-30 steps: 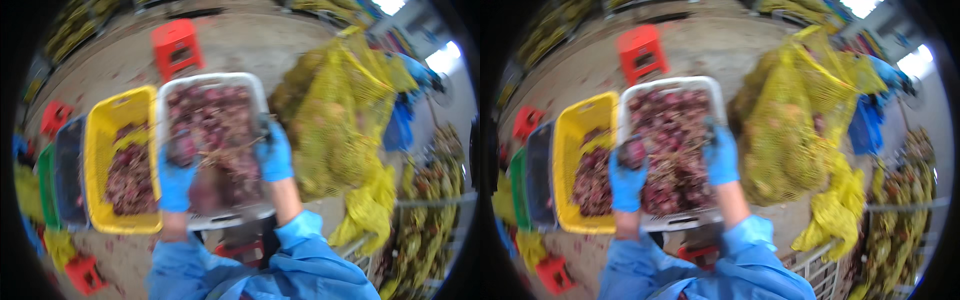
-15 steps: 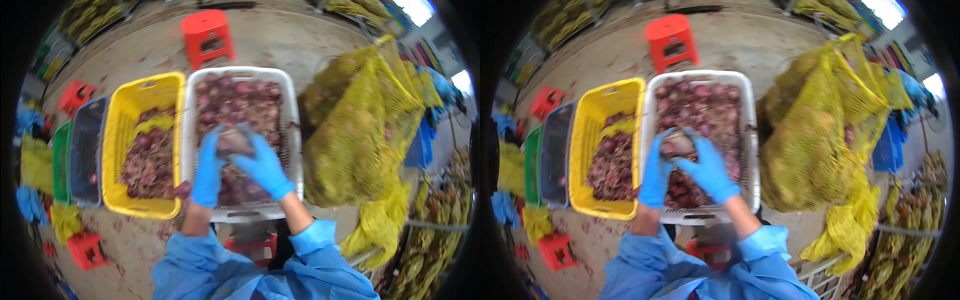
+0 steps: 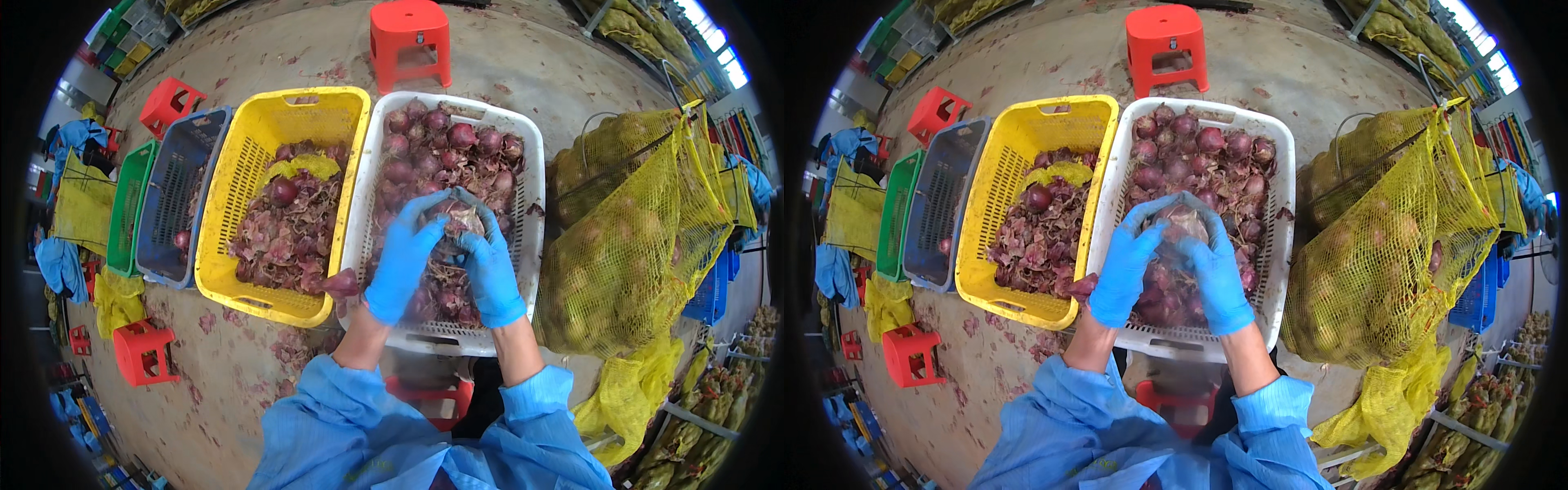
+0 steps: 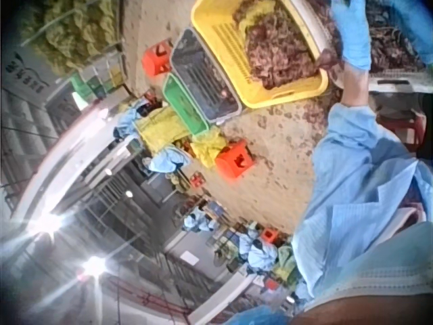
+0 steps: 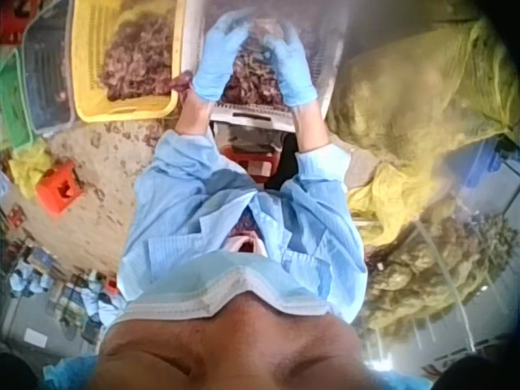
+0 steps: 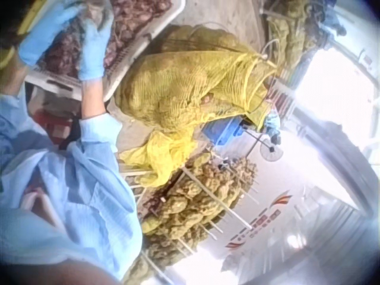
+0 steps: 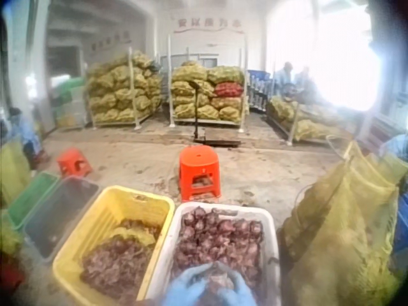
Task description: The person sorts and peels red onions by hand, removing outer skins and placing cleaned onions into a large yellow mesh bag.
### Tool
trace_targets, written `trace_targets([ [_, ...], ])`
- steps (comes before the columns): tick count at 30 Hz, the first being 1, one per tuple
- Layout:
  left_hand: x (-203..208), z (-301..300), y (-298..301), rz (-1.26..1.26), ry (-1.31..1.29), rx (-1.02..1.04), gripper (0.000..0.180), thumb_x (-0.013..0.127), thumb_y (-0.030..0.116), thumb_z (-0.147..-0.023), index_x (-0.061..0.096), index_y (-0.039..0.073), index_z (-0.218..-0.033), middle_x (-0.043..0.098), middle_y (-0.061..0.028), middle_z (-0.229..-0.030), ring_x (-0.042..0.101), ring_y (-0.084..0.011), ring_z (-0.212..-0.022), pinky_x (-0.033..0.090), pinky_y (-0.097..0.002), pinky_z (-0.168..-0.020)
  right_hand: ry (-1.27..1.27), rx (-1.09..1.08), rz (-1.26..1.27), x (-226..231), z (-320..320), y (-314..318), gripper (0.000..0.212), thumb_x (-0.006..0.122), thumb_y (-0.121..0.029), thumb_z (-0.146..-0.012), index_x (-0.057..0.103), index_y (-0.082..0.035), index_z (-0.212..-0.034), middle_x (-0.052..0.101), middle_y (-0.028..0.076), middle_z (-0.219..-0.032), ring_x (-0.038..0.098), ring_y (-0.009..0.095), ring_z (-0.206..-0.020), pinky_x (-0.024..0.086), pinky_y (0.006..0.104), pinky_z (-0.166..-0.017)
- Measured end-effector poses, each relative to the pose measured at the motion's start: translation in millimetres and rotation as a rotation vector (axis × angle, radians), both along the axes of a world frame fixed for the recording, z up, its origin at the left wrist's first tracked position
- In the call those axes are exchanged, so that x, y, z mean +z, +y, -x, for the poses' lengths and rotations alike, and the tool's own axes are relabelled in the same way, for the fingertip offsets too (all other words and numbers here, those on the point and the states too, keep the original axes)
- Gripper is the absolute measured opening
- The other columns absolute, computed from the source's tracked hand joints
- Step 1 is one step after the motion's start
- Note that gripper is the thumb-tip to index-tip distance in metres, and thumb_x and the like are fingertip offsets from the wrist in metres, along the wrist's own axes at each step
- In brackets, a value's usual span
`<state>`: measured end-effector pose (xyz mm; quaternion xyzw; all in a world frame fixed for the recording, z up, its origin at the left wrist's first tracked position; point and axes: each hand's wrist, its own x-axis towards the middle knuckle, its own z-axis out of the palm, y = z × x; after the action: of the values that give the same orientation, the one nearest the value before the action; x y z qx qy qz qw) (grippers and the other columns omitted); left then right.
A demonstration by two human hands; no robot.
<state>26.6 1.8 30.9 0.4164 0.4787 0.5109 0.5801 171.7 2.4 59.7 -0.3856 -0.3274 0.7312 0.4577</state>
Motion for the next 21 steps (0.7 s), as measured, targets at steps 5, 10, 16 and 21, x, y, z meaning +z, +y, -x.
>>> trace_targets([
  [5, -8.4, 8.9, 4.1, -0.039, 0.118, -0.035, 0.043, 0.054, 0.013, -0.096, 0.048, 0.002, -0.137, 0.056, -0.0093, -0.127, 0.056, -0.0136, -0.108, 0.048, -0.0280, -0.092, 0.052, -0.057, 0.059, -26.8, 7.0, 8.3, 0.052, 0.055, -0.009, -0.088, 0.044, -0.009, -0.138, 0.060, 0.008, -0.120, 0.063, 0.016, -0.101, 0.055, 0.0294, -0.081],
  [10, 11.3, 43.5, 5.4, 0.026, 0.311, 0.259, 0.053, 0.062, 0.024, -0.094, 0.046, 0.005, -0.141, 0.056, -0.0106, -0.129, 0.054, -0.0178, -0.114, 0.045, -0.0312, -0.096, 0.227, -0.221, 0.242, -77.6, -10.8, 33.5, 0.034, 0.058, -0.021, -0.088, 0.055, -0.017, -0.121, 0.062, 0.004, -0.113, 0.062, 0.019, -0.101, 0.055, 0.0374, -0.077],
  [16, 22.7, 96.5, -16.4, -0.072, -0.043, 0.796, 0.031, 0.057, 0.009, -0.095, 0.057, 0.000, -0.124, 0.063, -0.0085, -0.115, 0.060, -0.0138, -0.097, 0.051, -0.0284, -0.085, 0.123, 0.121, 0.249, -62.1, 58.7, 2.3, 0.045, 0.057, -0.027, -0.095, 0.049, -0.014, -0.138, 0.058, 0.004, -0.124, 0.056, 0.019, -0.113, 0.052, 0.0387, -0.088],
  [21, 18.5, 97.3, -18.3, -0.282, -0.005, 0.946, 0.027, 0.053, 0.005, -0.095, 0.058, 0.001, -0.121, 0.065, -0.0089, -0.112, 0.062, -0.0133, -0.093, 0.051, -0.0270, -0.084, -0.489, 0.598, -0.162, -136.7, 14.0, 29.7, 0.041, 0.060, -0.030, -0.093, 0.061, -0.006, -0.126, 0.068, 0.011, -0.114, 0.064, 0.020, -0.097, 0.050, 0.0327, -0.087],
])
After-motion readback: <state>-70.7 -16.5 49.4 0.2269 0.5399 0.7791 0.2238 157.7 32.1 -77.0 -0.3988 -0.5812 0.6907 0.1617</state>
